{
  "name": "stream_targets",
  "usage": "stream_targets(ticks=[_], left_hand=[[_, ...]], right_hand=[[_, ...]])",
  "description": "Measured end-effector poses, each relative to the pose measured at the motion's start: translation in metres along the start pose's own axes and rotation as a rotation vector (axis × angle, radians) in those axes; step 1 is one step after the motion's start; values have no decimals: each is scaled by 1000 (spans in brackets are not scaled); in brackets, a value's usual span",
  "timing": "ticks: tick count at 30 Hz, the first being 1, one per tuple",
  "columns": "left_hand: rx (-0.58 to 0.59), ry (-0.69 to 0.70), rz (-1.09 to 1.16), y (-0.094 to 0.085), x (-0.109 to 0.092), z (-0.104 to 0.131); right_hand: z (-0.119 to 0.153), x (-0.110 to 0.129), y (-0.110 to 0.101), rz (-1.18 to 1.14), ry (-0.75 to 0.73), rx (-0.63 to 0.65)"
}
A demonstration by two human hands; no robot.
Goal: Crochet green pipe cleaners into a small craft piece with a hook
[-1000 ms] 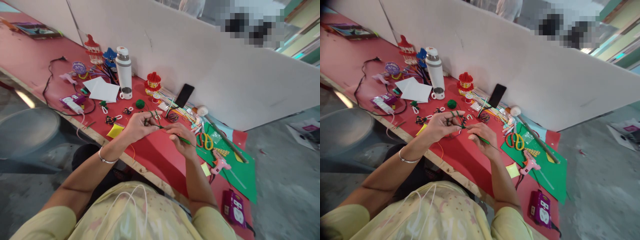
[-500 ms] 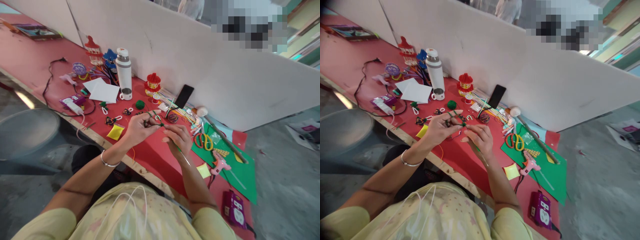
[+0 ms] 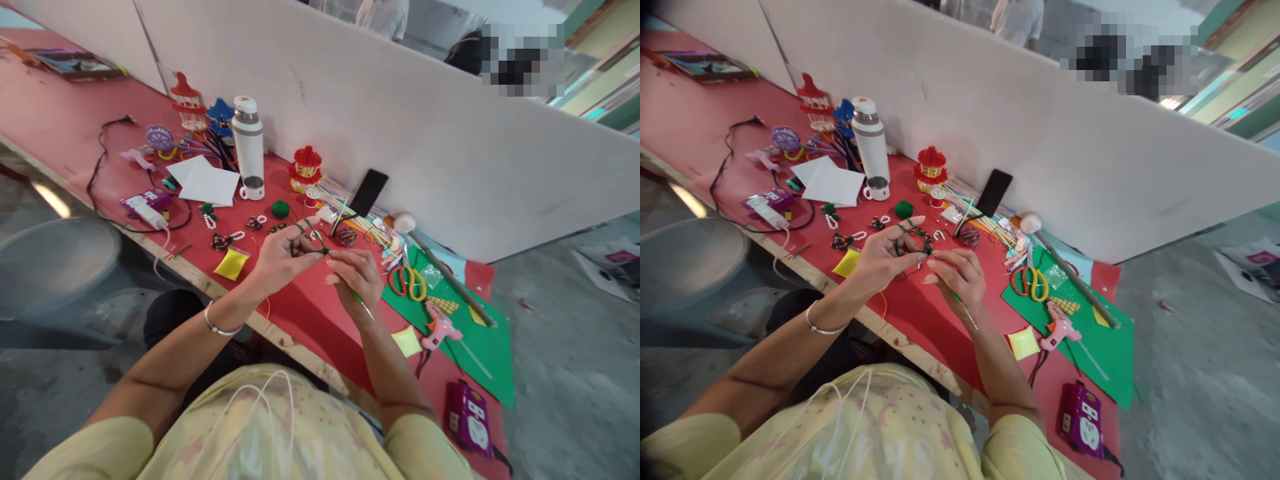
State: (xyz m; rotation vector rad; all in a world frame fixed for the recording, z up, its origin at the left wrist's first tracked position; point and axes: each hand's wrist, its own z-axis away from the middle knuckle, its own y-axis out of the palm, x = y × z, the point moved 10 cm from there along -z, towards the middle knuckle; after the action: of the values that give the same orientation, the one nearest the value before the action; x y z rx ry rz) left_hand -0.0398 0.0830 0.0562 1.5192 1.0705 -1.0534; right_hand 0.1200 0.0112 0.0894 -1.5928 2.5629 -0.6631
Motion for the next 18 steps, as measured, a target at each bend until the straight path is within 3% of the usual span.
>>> stream_targets(ticks=[7, 13, 18], left_hand=[[-24, 42, -39, 0, -2, 1], [-104, 216, -295, -9, -6, 3], [-25, 127, -206, -10, -4, -4]], right_hand=[[-1, 0, 1, 39, 31, 7], [-5, -12, 1, -113, 179, -7], [-1, -30, 0, -242, 374, -50]])
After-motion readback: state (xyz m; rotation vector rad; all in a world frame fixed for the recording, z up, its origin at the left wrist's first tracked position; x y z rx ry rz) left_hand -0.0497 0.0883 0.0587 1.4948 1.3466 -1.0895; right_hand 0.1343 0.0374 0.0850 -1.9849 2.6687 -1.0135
